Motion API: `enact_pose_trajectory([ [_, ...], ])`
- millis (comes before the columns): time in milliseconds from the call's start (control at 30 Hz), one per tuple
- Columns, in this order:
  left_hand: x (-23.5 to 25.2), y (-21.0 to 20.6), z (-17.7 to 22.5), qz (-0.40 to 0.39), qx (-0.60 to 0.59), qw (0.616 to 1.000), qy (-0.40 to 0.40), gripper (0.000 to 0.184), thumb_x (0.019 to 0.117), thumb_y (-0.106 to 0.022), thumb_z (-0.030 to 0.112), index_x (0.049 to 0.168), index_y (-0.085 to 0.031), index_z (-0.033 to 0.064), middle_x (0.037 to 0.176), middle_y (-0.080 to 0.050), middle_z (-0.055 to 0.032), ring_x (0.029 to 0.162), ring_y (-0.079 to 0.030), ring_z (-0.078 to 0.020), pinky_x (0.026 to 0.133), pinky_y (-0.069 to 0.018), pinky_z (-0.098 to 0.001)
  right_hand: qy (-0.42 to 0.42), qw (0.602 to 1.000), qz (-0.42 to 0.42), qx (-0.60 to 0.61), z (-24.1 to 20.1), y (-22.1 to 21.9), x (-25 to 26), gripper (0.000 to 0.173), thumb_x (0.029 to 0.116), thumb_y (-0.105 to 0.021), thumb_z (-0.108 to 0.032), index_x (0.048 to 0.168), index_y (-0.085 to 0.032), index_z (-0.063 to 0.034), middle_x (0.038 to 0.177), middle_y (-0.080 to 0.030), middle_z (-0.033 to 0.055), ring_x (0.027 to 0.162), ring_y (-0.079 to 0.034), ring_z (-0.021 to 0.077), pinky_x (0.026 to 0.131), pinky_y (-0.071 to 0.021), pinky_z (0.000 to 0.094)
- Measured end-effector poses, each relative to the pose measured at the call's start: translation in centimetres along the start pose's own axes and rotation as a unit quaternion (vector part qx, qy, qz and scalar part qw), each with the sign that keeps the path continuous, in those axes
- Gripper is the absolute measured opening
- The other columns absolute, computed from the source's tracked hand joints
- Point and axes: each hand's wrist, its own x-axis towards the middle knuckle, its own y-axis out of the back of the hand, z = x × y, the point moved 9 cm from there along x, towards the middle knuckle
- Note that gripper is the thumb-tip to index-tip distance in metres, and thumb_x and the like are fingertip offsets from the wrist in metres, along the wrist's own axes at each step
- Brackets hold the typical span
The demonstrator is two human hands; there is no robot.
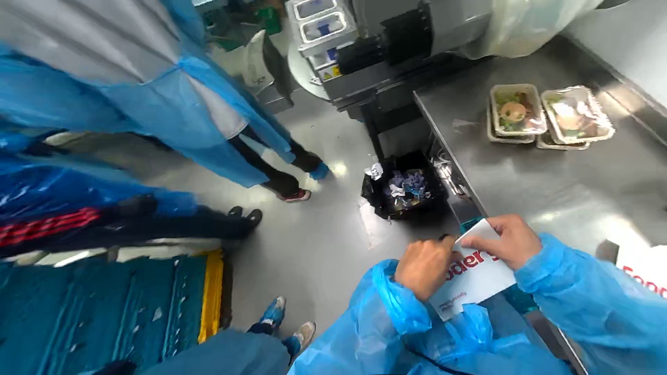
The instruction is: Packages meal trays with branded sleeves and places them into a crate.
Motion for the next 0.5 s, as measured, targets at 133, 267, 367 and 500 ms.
enact_pose_trajectory([
  [133,3.3,0.5,3.7,0.129,0.111,0.977,-0.125,0.044,0.1066,-0.049,0.041,0.103,-0.070,0.0029,0.065,-0.068,-0.0145,0.062,-0.071,-0.0349,0.061,-0.0570,-0.0519,-0.008,0.996,0.060,-0.063,3.0,6.2,0.3,0.062,0.0717,-0.092,-0.041,0.118,-0.066,-0.0082,0.073,-0.070,0.0068,0.061,-0.068,0.0188,0.063,-0.0584,0.0402],
  [267,8.5,1.5,7.5,0.165,0.186,0.940,-0.233,0.057,0.1059,-0.043,0.050,0.083,-0.069,0.0045,0.062,-0.066,-0.0111,0.059,-0.070,-0.0302,0.054,-0.0557,-0.0474,0.050,0.997,-0.058,0.030,6.9,8.7,1.6,0.041,0.0871,-0.073,-0.050,0.096,-0.076,-0.0108,0.079,-0.073,-0.0021,0.069,-0.068,0.0037,0.066,-0.0586,0.0280],
  [367,14.6,2.4,9.8,0.105,0.205,0.942,-0.244,0.070,0.1023,-0.038,0.063,0.081,-0.071,0.0045,0.067,-0.069,-0.0124,0.067,-0.073,-0.0312,0.058,-0.0568,-0.0494,0.045,0.992,0.075,0.087,10.1,13.0,2.7,0.032,0.0938,-0.066,-0.041,0.085,-0.076,-0.0121,0.073,-0.073,-0.0054,0.068,-0.069,0.0007,0.064,-0.0599,0.0244],
  [500,24.1,3.3,13.4,-0.028,0.220,0.958,-0.182,0.063,0.1054,-0.042,0.057,0.095,-0.073,0.0027,0.084,-0.073,-0.0175,0.086,-0.073,-0.0359,0.075,-0.0564,-0.0557,-0.031,0.917,0.256,0.303,16.5,16.7,2.5,0.032,0.0959,-0.062,-0.026,0.116,-0.064,-0.0005,0.088,-0.074,-0.0010,0.077,-0.073,0.0076,0.070,-0.0632,0.0273],
])
